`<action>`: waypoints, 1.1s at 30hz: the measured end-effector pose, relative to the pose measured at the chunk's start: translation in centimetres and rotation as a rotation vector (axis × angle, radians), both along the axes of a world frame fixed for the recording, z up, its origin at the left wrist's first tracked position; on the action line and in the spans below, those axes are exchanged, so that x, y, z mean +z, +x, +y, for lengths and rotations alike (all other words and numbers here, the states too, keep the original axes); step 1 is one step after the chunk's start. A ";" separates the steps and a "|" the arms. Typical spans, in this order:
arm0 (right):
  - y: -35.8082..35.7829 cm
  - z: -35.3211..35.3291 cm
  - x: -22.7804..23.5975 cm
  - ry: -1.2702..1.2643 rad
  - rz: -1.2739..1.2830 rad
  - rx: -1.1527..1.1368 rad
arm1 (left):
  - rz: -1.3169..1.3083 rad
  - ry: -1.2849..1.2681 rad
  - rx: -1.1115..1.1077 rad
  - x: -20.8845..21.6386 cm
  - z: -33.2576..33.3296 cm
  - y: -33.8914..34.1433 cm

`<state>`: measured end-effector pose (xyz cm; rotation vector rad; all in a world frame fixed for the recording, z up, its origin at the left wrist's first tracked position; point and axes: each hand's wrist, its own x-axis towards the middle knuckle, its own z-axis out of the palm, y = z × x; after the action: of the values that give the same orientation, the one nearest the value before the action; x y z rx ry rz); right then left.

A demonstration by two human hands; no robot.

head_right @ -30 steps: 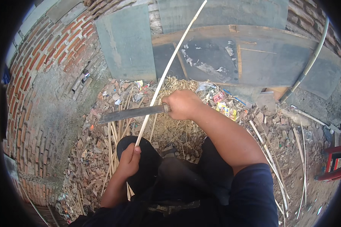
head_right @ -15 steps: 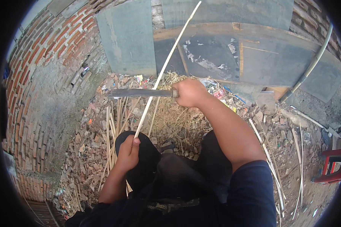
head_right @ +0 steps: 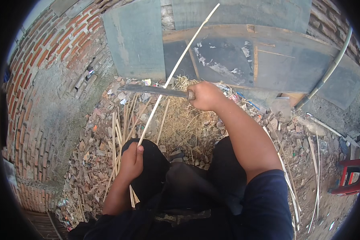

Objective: The person holds a wooden stick and repeatedly shaves along its surface using a knife.

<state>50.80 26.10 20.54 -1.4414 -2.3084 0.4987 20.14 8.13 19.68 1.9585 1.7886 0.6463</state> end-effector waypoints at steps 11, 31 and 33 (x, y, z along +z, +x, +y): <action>1.9 1.5 -0.8 -0.012 0.103 -0.228 | 0.085 0.039 0.017 -0.1 -0.9 -0.3; 0.3 -1.0 0.7 -0.006 -0.203 -0.018 | 0.000 -0.062 0.135 -2.7 -9.3 -6.0; -1.3 -1.3 0.6 -0.040 -0.221 0.020 | -0.020 -0.091 0.175 -3.5 -10.9 -6.3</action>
<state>49.50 24.79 21.14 -1.5638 -2.4982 0.4116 13.80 -2.80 16.21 1.7438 1.9572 0.6252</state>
